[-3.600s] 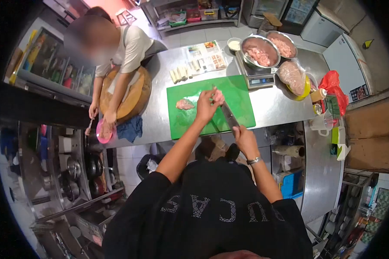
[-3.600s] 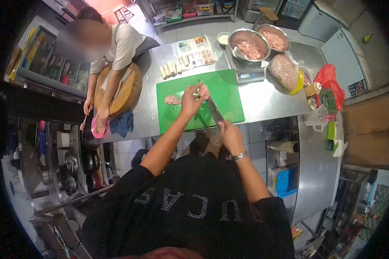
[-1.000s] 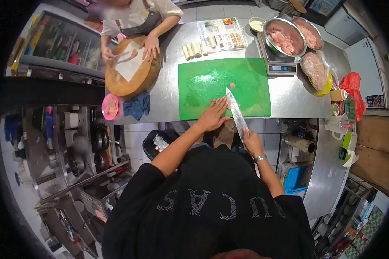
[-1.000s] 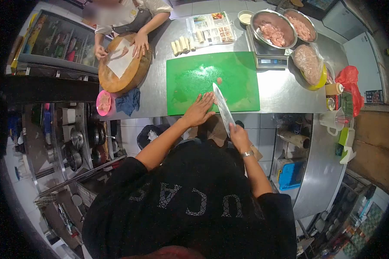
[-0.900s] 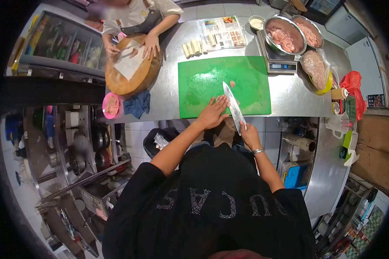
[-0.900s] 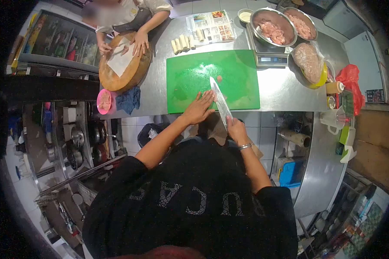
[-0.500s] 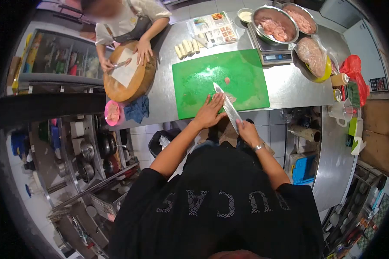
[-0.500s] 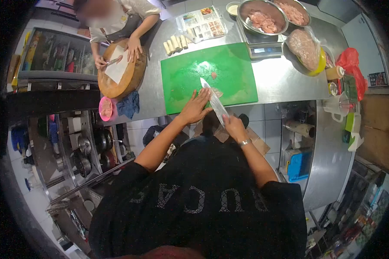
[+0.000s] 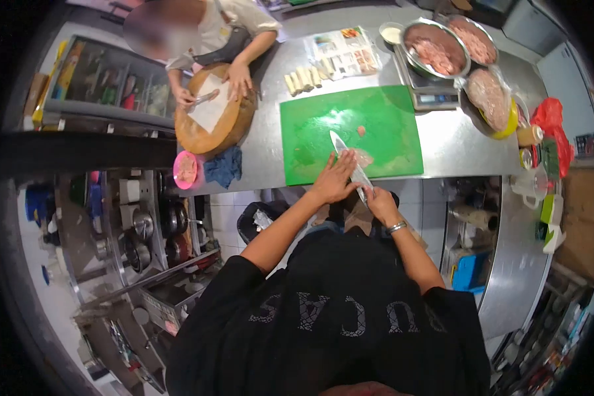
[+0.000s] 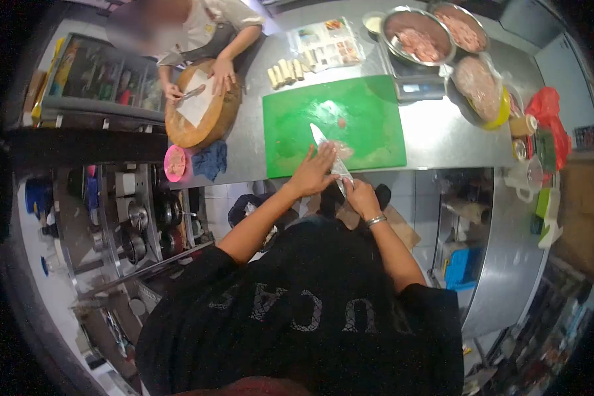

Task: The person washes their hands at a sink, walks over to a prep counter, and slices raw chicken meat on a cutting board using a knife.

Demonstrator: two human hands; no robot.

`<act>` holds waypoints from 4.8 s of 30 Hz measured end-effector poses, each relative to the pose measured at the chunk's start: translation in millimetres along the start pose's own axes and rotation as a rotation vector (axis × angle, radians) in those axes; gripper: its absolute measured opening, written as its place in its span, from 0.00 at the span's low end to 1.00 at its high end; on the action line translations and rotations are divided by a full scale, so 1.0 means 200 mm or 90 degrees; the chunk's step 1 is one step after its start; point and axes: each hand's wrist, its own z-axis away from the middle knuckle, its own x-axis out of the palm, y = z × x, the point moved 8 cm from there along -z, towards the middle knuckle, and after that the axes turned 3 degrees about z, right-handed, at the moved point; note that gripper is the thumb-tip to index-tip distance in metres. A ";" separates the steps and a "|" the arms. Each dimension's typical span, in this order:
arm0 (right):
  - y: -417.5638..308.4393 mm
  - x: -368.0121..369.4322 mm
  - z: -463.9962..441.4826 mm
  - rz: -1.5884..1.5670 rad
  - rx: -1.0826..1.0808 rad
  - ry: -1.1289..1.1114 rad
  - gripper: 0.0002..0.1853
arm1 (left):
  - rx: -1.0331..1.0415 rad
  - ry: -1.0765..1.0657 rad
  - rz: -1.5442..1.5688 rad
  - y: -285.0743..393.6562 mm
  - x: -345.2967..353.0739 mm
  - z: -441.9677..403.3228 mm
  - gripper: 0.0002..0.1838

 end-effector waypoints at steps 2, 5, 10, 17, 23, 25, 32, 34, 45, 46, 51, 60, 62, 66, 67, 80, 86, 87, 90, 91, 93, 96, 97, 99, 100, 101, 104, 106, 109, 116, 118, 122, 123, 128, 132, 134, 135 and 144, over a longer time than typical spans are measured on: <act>-0.08 0.00 -0.06 0.004 -0.023 0.004 0.32 | -0.010 -0.022 0.005 0.01 0.01 0.01 0.45; -0.08 -0.06 0.05 0.046 -0.002 -0.002 0.32 | -0.006 0.005 -0.013 -0.03 0.00 0.00 0.45; 0.06 -0.16 0.31 0.091 0.038 -0.111 0.32 | -0.057 0.018 -0.038 -0.11 -0.03 0.05 0.42; 0.22 -0.32 0.44 0.069 0.105 -0.044 0.33 | 0.005 0.153 0.029 -0.31 -0.14 0.24 0.32; -0.12 -0.12 0.19 0.032 0.029 -0.003 0.32 | -0.256 0.328 0.176 -0.51 -0.21 0.22 0.13; -0.15 -0.06 0.17 0.057 0.045 -0.004 0.32 | -0.275 0.325 0.180 -0.48 -0.22 0.18 0.11; -0.14 -0.07 0.16 0.059 0.085 0.065 0.32 | -0.262 0.243 0.373 -0.52 -0.10 0.00 0.10; -0.15 -0.07 0.16 0.052 0.081 0.074 0.32 | -0.297 0.314 0.455 -0.58 -0.10 0.03 0.10; -0.20 0.15 0.06 0.066 0.058 0.006 0.30 | -0.397 0.326 0.445 -0.74 -0.08 0.19 0.11; -0.22 0.17 0.03 0.062 0.053 -0.003 0.30 | -0.406 0.327 0.439 -0.73 -0.08 0.19 0.11; -0.32 0.12 -0.02 0.155 0.013 0.037 0.28 | -0.333 0.373 0.410 -0.70 -0.08 0.19 0.11; -0.10 -0.26 0.44 0.190 -0.006 -0.004 0.28 | -0.276 0.460 0.314 -0.69 -0.15 0.19 0.06; -0.02 -0.27 0.45 0.151 0.053 0.009 0.30 | -0.163 0.433 0.294 -0.51 -0.19 0.16 0.11; 0.08 -0.24 0.36 0.096 0.080 0.033 0.33 | -0.095 0.376 0.333 -0.36 -0.12 0.08 0.12; 0.07 -0.20 0.33 0.095 0.095 -0.002 0.35 | -0.109 0.381 0.334 -0.34 -0.13 0.07 0.11; -0.01 -0.18 0.22 0.135 0.020 0.035 0.29 | -0.171 0.436 0.285 -0.30 -0.12 0.03 0.05; 0.13 -0.40 0.52 0.167 0.071 -0.074 0.32 | -0.251 0.448 0.349 -0.51 -0.09 0.05 0.07; 0.14 -0.39 0.51 0.169 0.071 -0.076 0.32 | -0.253 0.449 0.349 -0.51 -0.08 0.05 0.07; 0.13 -0.39 0.46 0.102 0.098 -0.009 0.33 | -0.176 0.421 0.327 -0.38 -0.15 0.03 0.09; 0.14 -0.36 0.41 0.086 0.098 -0.003 0.33 | -0.154 0.411 0.288 -0.31 -0.17 0.02 0.09; 0.13 -0.31 0.34 0.067 0.099 0.009 0.33 | -0.126 0.401 0.248 -0.23 -0.18 0.00 0.10; 0.10 -0.25 0.26 0.045 0.115 0.001 0.33 | -0.150 0.361 0.200 -0.21 -0.17 -0.02 0.10; 0.09 -0.24 0.23 0.067 0.096 0.012 0.32 | -0.157 0.359 0.192 -0.20 -0.17 -0.03 0.10; 0.06 -0.20 0.18 0.087 0.082 0.021 0.31 | -0.164 0.351 0.186 -0.19 -0.17 -0.02 0.10; 0.02 -0.20 0.14 0.111 0.053 0.045 0.30 | -0.178 0.361 0.182 -0.18 -0.17 -0.02 0.09; -0.01 -0.21 0.12 0.135 0.023 0.071 0.29 | -0.190 0.372 0.177 -0.18 -0.17 -0.02 0.09; -0.01 -0.25 0.18 0.170 0.016 0.078 0.28 | -0.203 0.372 0.164 -0.18 -0.16 -0.03 0.07; 0.03 -0.30 0.30 0.186 0.029 0.073 0.27 | -0.206 0.386 0.169 -0.21 -0.15 -0.04 0.06; 0.08 -0.41 0.49 0.230 0.050 0.053 0.27 | -0.244 0.425 0.199 -0.32 -0.12 -0.04 0.05; 0.19 -0.61 0.65 0.140 0.090 0.129 0.26 | -0.152 0.456 0.151 -0.26 -0.24 -0.03 0.08; 0.17 -0.65 0.63 0.150 0.080 0.165 0.25 | -0.053 0.435 0.121 -0.08 -0.25 -0.05 0.09; 0.06 -0.80 0.53 0.320 0.060 0.165 0.19 | 0.013 0.331 0.107 0.12 -0.13 -0.06 0.11; 0.06 -0.83 0.49 0.332 0.040 0.168 0.19 | 0.016 0.331 0.105 0.13 -0.13 -0.06 0.11; 0.12 -0.91 0.38 0.236 0.031 0.146 0.21 | -0.037 0.333 0.094 0.11 -0.11 -0.07 0.10; 0.21 -0.78 0.31 0.148 0.018 0.074 0.24 | -0.030 0.356 -0.020 0.08 -0.11 -0.13 0.06; 0.18 -0.75 0.31 0.138 0.043 0.075 0.24 | 0.012 0.390 -0.042 0.07 -0.16 -0.10 0.03; 0.16 -0.74 0.31 0.147 0.020 0.076 0.24 | 0.003 0.392 -0.043 0.05 -0.16 -0.08 0.03; -0.09 -0.74 0.24 0.362 -0.145 0.074 0.18 | -0.038 0.374 0.022 0.01 -0.18 0.09 0.06</act>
